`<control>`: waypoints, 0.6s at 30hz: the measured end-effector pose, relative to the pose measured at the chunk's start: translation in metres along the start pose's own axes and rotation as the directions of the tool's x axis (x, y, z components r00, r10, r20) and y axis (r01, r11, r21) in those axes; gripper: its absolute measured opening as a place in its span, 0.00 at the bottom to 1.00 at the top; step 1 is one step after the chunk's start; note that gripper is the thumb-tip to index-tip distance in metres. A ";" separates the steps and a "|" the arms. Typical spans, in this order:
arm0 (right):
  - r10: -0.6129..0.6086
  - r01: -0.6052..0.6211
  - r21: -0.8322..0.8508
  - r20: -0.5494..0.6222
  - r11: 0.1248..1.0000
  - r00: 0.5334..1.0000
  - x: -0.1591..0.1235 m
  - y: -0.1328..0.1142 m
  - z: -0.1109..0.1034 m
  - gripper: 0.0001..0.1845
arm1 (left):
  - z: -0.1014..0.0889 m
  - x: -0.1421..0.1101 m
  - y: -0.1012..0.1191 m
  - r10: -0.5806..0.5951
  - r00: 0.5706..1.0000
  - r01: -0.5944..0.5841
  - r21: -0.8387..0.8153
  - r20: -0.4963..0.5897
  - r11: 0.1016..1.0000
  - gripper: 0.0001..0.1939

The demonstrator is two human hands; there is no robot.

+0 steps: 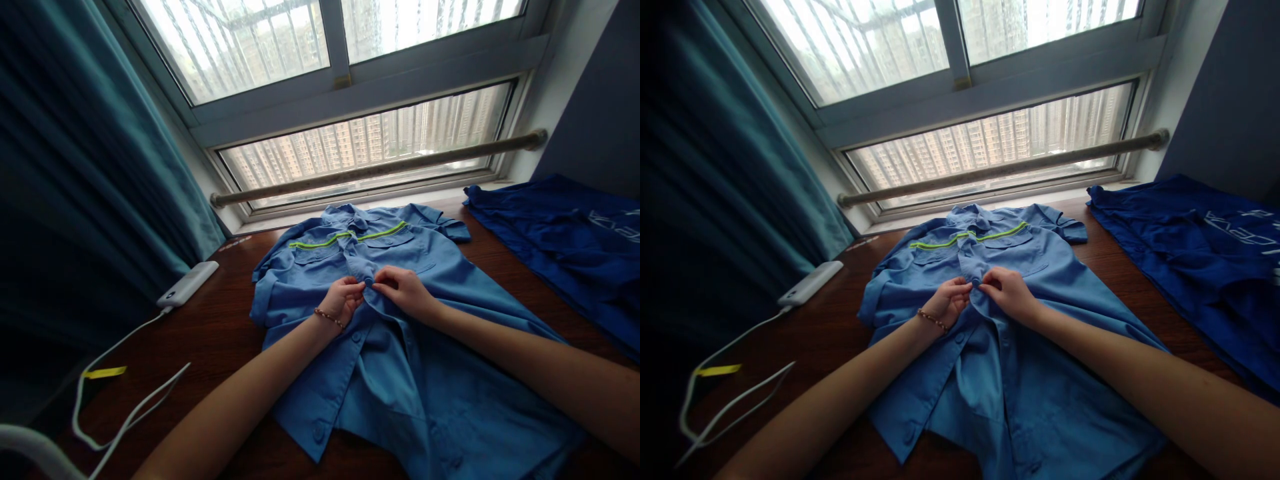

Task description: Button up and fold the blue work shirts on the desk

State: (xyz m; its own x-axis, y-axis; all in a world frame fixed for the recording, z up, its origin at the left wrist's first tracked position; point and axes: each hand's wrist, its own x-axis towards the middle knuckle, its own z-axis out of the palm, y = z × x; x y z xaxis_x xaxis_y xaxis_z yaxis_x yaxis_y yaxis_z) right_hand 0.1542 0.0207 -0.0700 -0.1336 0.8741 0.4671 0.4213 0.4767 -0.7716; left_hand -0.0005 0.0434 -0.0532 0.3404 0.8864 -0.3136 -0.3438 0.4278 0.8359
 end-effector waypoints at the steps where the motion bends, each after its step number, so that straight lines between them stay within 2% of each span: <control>1: -0.052 0.052 -0.051 -0.008 0.997 0.999 0.000 -0.001 0.000 0.05 | 0.000 0.000 0.000 -0.024 1.000 0.024 -0.021 0.012 0.999 0.12; 4: -0.135 0.132 -0.136 -0.012 0.982 0.991 -0.002 -0.001 0.000 0.04 | -0.001 0.001 0.001 -0.039 0.999 0.041 -0.048 0.031 0.998 0.13; 8: -0.113 0.111 -0.174 -0.002 0.978 0.994 -0.003 -0.001 0.000 0.05 | -0.002 0.003 -0.001 0.005 0.999 -0.004 -0.020 0.043 1.000 0.15; 13: -0.057 0.056 -0.155 -0.003 0.986 0.998 -0.004 -0.002 0.001 0.06 | -0.007 0.009 -0.004 0.115 0.987 -0.130 0.133 0.111 0.983 0.18; 18: -0.003 0.006 -0.091 0.031 0.996 1.000 -0.004 0.000 0.003 0.07 | -0.010 0.013 -0.005 0.246 0.949 -0.292 0.252 0.199 0.923 0.18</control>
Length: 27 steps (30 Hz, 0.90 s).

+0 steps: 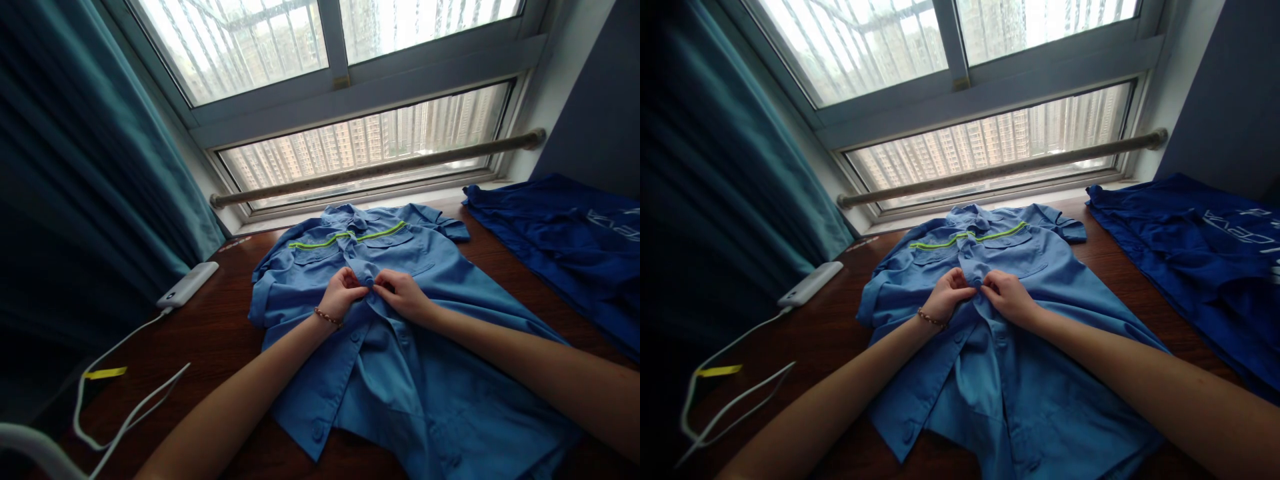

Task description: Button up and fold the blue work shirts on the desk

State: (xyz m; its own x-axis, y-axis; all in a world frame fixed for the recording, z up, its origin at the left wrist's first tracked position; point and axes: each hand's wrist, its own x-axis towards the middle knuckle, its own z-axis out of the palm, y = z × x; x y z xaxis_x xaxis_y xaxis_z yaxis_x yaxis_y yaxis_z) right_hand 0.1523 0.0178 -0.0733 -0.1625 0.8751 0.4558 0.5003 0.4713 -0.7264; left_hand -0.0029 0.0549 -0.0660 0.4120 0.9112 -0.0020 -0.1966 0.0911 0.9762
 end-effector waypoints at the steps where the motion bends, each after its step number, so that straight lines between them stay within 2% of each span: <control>1: 0.007 -0.007 0.011 0.004 1.000 1.000 0.000 0.001 0.000 0.07 | 0.000 0.000 0.000 0.023 1.000 -0.023 0.030 0.000 0.999 0.18; 6: 0.026 -0.027 0.021 0.008 0.999 1.000 0.000 0.002 0.000 0.10 | -0.001 0.000 -0.002 0.120 0.993 -0.116 0.150 -0.017 0.982 0.21; 10: 0.048 -0.048 0.012 0.014 0.999 0.999 0.000 0.002 0.000 0.12 | 0.001 -0.003 0.000 0.207 0.978 -0.204 0.229 0.011 0.952 0.35; 12: 0.059 -0.059 0.004 0.023 0.998 0.998 0.000 0.002 0.000 0.12 | 0.002 -0.005 0.002 0.235 0.971 -0.235 0.289 0.032 0.928 0.38; 15: 0.069 -0.067 -0.048 0.033 0.997 0.997 0.003 0.000 -0.004 0.09 | 0.002 -0.006 0.005 0.250 0.967 -0.242 0.440 0.042 0.865 0.25; 18: 0.065 -0.067 -0.154 -0.019 0.986 0.998 0.006 -0.015 -0.014 0.04 | -0.001 -0.004 0.006 0.276 0.961 -0.228 0.611 0.016 0.758 0.11; 20: 0.073 -0.073 -0.229 -0.007 0.971 0.997 0.005 -0.031 -0.021 0.05 | -0.004 0.000 0.006 0.302 0.953 -0.227 0.670 0.003 0.707 0.09; 24: 0.142 -0.044 -0.393 0.222 0.918 0.965 -0.010 -0.065 -0.023 0.12 | -0.016 0.011 0.007 0.350 0.937 -0.228 0.725 -0.019 0.650 0.08; 27: 0.202 -0.013 -0.528 0.302 0.849 0.932 -0.021 -0.072 -0.014 0.12 | -0.027 0.021 0.007 0.365 0.928 -0.202 0.734 -0.067 0.648 0.08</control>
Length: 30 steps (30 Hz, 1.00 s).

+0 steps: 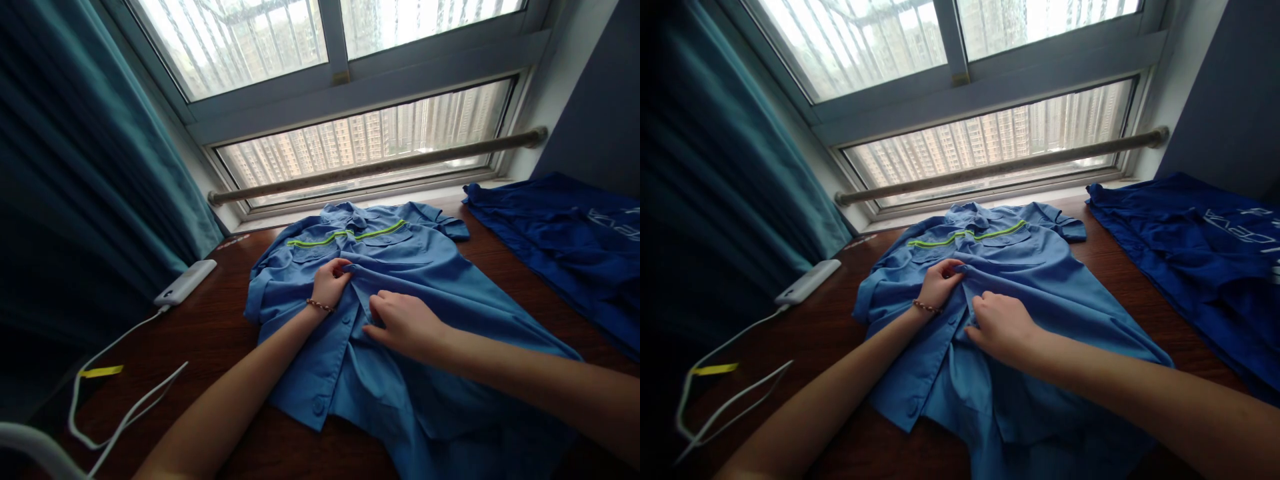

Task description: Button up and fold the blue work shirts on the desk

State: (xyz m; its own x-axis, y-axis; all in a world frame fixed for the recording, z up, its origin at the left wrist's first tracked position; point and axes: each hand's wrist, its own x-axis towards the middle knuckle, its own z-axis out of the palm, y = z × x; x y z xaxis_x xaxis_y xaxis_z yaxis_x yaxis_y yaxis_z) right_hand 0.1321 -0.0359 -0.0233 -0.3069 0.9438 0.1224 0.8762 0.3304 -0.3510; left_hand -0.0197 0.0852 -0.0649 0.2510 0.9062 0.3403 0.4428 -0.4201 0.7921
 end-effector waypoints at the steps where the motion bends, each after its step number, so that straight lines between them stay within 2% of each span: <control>1: 0.005 -0.004 -0.026 0.012 1.000 1.000 -0.001 0.000 0.004 0.12 | -0.001 0.003 -0.004 -0.012 1.000 0.012 -0.003 -0.009 1.000 0.08; 5: 0.001 -0.001 0.036 0.005 0.999 1.000 0.005 0.006 0.020 0.15 | -0.003 0.014 -0.017 -0.060 0.997 0.060 -0.004 -0.039 0.998 0.08; 8: 0.026 -0.021 0.140 -0.033 0.990 0.999 0.009 0.011 0.025 0.15 | -0.007 0.016 -0.015 -0.067 0.998 0.067 0.035 -0.011 0.997 0.12; 11: 0.036 -0.025 0.190 -0.051 0.981 0.998 0.009 0.013 0.025 0.15 | -0.020 0.011 0.003 0.007 1.000 -0.008 0.203 0.006 0.979 0.21; 13: 0.023 -0.012 0.191 -0.054 0.982 0.998 0.008 0.014 0.025 0.14 | -0.033 0.007 0.022 0.053 0.997 -0.072 0.359 0.063 0.931 0.20; 14: 0.016 -0.006 0.188 -0.055 0.982 0.998 0.008 0.015 0.025 0.14 | -0.039 0.005 0.031 0.043 0.988 -0.103 0.418 0.151 0.903 0.16; 15: 0.012 -0.002 0.186 -0.056 0.983 0.998 0.009 0.015 0.025 0.13 | -0.045 0.003 0.039 -0.002 0.959 -0.133 0.455 0.285 0.881 0.13; 16: 0.012 -0.001 0.183 -0.055 0.983 0.998 0.009 0.015 0.026 0.14 | -0.050 0.001 0.046 -0.070 0.900 -0.159 0.475 0.429 0.866 0.11; 17: 0.015 -0.006 0.181 -0.049 0.983 0.999 0.009 0.016 0.026 0.14 | -0.054 0.000 0.051 -0.145 0.819 -0.180 0.487 0.555 0.855 0.11; 18: 0.023 -0.015 0.181 -0.039 0.983 0.999 0.010 0.016 0.026 0.14 | -0.055 -0.002 0.054 -0.208 0.737 -0.198 0.500 0.643 0.843 0.11; 19: 0.033 -0.027 0.181 -0.030 0.983 0.999 0.011 0.015 0.026 0.15 | -0.055 -0.003 0.056 -0.251 0.679 -0.219 0.517 0.690 0.828 0.11; 20: 0.041 -0.036 0.183 -0.023 0.982 0.999 0.011 0.015 0.026 0.15 | -0.054 -0.004 0.056 -0.275 0.647 -0.243 0.534 0.711 0.810 0.11; 23: 0.026 -0.022 0.180 -0.016 0.983 1.000 0.010 0.013 0.024 0.14 | -0.047 -0.006 0.051 -0.296 0.613 -0.300 0.562 0.733 0.771 0.07; 26: -0.025 0.021 0.141 0.023 0.990 0.999 0.006 0.012 0.019 0.13 | -0.043 -0.007 0.047 -0.278 0.586 -0.304 0.525 0.761 0.795 0.06; 30: -0.028 0.018 0.113 0.083 0.993 0.996 0.004 0.014 0.014 0.09 | -0.044 -0.008 0.047 -0.174 0.652 -0.284 0.450 0.738 0.847 0.05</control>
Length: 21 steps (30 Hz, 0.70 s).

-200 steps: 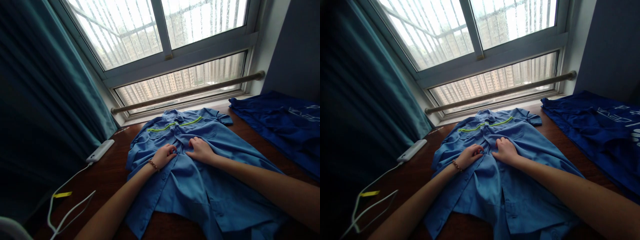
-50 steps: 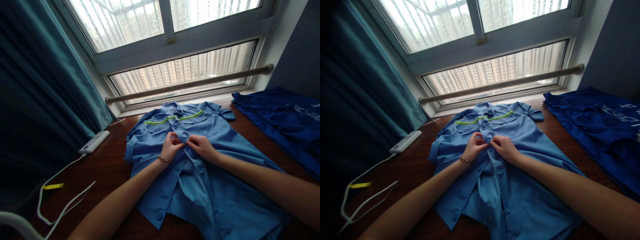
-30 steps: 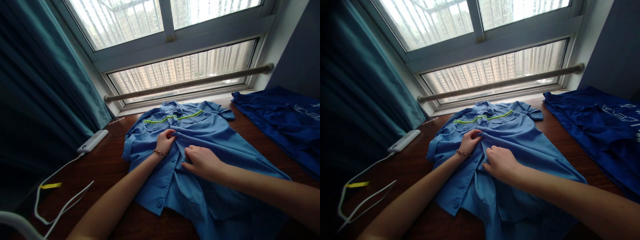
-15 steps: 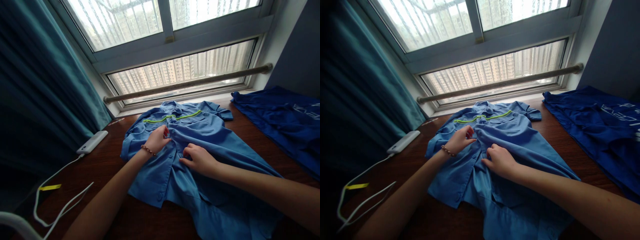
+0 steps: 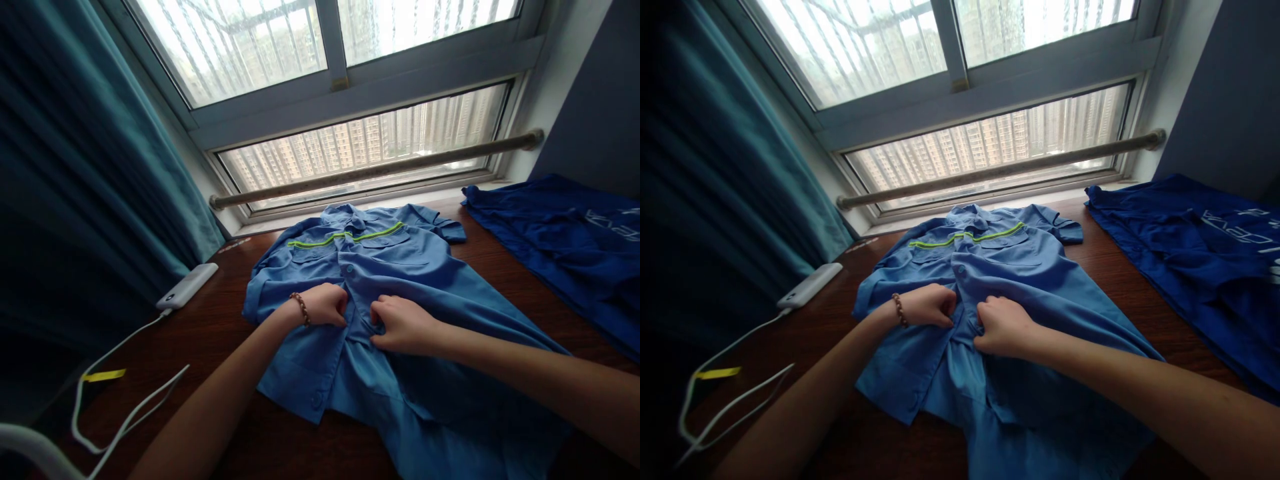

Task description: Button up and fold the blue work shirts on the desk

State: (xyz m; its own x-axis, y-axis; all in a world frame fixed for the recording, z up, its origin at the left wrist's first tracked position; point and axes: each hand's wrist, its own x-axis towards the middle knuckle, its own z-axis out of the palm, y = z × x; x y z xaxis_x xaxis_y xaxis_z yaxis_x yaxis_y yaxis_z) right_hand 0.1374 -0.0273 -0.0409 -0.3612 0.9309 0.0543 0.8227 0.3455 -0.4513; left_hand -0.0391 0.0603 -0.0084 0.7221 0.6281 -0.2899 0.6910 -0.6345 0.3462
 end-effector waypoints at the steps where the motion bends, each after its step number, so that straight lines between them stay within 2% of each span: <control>1: 0.008 -0.008 0.024 0.004 1.000 1.000 0.001 0.001 -0.001 0.07 | 0.000 0.000 0.000 0.001 1.000 -0.002 -0.026 -0.026 1.000 0.05; 3: 0.054 -0.058 0.146 0.030 0.988 0.998 0.005 0.003 -0.002 0.04 | 0.000 0.000 0.001 -0.015 0.997 0.007 -0.109 -0.074 0.994 0.04; 5: 0.142 -0.164 0.386 0.084 0.908 0.986 0.011 0.006 -0.004 0.07 | -0.001 0.000 0.003 -0.036 0.990 0.005 -0.221 -0.137 0.975 0.03; 7: 0.230 -0.245 0.678 0.114 0.693 0.966 0.016 0.007 -0.007 0.13 | -0.002 0.000 0.007 -0.040 0.975 -0.033 -0.317 -0.221 0.948 0.03; 9: 0.294 -0.219 0.892 0.103 0.395 0.950 0.018 0.008 -0.011 0.15 | -0.002 0.000 0.012 -0.028 0.952 -0.096 -0.384 -0.305 0.918 0.05; 11: 0.310 -0.159 0.974 0.103 0.161 0.945 0.018 0.009 -0.014 0.14 | -0.002 -0.001 0.018 -0.034 0.931 -0.146 -0.458 -0.362 0.877 0.06; 12: 0.298 -0.143 0.986 0.110 0.091 0.948 0.018 0.009 -0.015 0.14 | -0.002 -0.001 0.020 -0.047 0.925 -0.161 -0.502 -0.377 0.850 0.07; 14: 0.270 -0.128 0.991 0.112 0.043 0.956 0.018 0.010 -0.016 0.14 | 0.001 -0.002 0.025 -0.075 0.920 -0.181 -0.586 -0.386 0.790 0.08; 19: 0.272 -0.081 0.991 0.050 0.106 0.961 0.023 0.017 -0.013 0.15 | 0.007 0.000 0.027 -0.108 0.907 -0.214 -0.667 -0.408 0.714 0.09; 21: 0.286 -0.069 0.992 0.037 0.105 0.958 0.025 0.018 -0.013 0.14 | 0.008 0.001 0.027 -0.116 0.906 -0.221 -0.689 -0.407 0.690 0.10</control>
State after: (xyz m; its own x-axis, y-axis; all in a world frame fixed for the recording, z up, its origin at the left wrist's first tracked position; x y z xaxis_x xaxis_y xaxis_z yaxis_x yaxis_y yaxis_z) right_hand 0.1488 0.0039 -0.0366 -0.1268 0.9859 -0.1095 -0.3239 -0.1455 -0.9348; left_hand -0.0195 0.0403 -0.0071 0.5601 0.8262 0.0601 0.2944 -0.2663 0.9178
